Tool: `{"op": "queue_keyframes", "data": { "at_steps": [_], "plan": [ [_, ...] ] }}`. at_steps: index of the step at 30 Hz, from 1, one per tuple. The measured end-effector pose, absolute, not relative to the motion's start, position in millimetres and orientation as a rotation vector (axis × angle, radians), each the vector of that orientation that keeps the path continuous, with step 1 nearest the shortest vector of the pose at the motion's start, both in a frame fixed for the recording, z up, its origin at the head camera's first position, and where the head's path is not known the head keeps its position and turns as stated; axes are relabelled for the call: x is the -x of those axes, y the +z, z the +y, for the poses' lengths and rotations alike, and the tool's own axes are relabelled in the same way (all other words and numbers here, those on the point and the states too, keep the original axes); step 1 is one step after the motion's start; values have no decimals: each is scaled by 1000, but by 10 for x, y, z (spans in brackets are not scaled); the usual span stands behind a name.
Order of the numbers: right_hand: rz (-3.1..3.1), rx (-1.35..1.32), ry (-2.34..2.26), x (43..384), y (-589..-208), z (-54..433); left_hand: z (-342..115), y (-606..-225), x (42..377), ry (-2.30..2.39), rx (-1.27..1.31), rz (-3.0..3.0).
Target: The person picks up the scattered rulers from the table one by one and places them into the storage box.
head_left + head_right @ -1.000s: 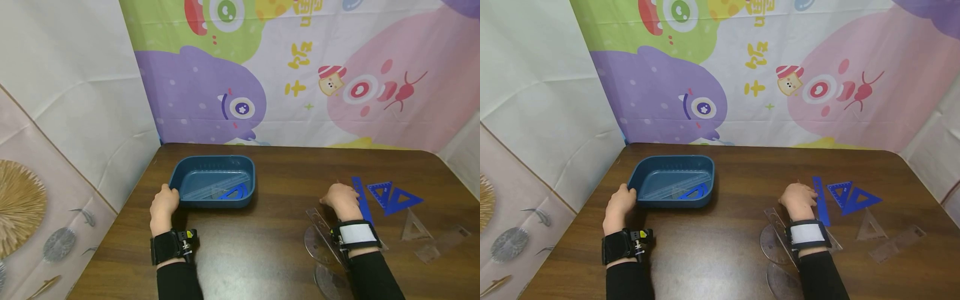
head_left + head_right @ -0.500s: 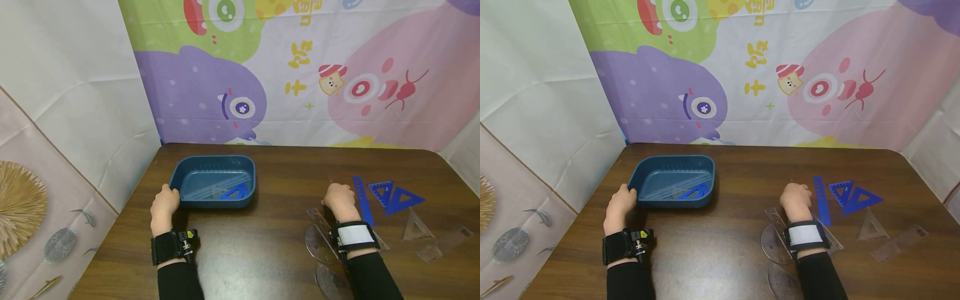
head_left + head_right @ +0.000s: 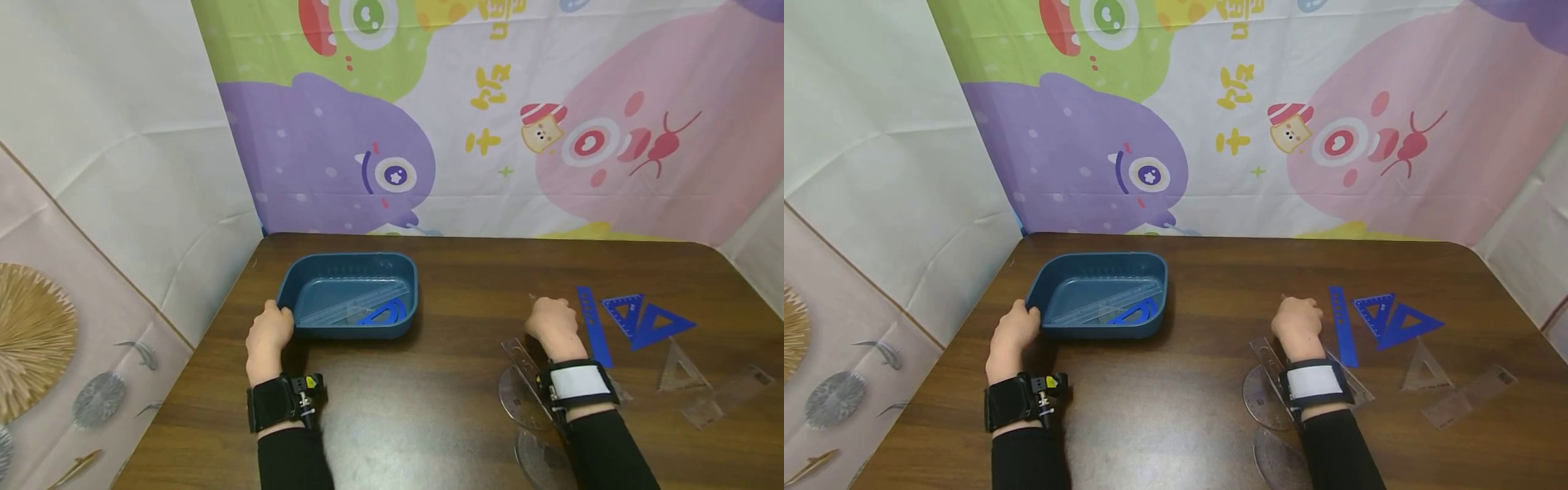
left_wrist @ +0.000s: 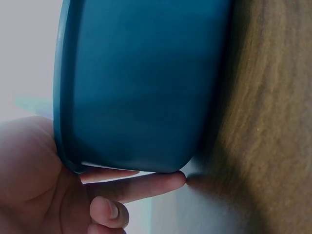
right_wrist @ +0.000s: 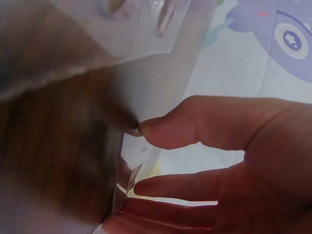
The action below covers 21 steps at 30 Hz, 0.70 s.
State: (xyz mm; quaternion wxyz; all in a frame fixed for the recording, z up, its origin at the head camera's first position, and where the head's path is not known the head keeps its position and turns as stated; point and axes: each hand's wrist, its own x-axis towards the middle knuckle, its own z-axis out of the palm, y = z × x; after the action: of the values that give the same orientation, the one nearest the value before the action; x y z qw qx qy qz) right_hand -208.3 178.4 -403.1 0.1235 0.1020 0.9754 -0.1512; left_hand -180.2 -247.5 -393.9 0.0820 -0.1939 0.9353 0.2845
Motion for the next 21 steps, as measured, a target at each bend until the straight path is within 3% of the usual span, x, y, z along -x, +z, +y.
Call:
{"op": "queue_keyframes", "data": {
  "at_steps": [21],
  "plan": [
    [2879,-302,-459,2086,-3979,1737,-2472,-3944,1800,831,573,2812]
  ]
}}
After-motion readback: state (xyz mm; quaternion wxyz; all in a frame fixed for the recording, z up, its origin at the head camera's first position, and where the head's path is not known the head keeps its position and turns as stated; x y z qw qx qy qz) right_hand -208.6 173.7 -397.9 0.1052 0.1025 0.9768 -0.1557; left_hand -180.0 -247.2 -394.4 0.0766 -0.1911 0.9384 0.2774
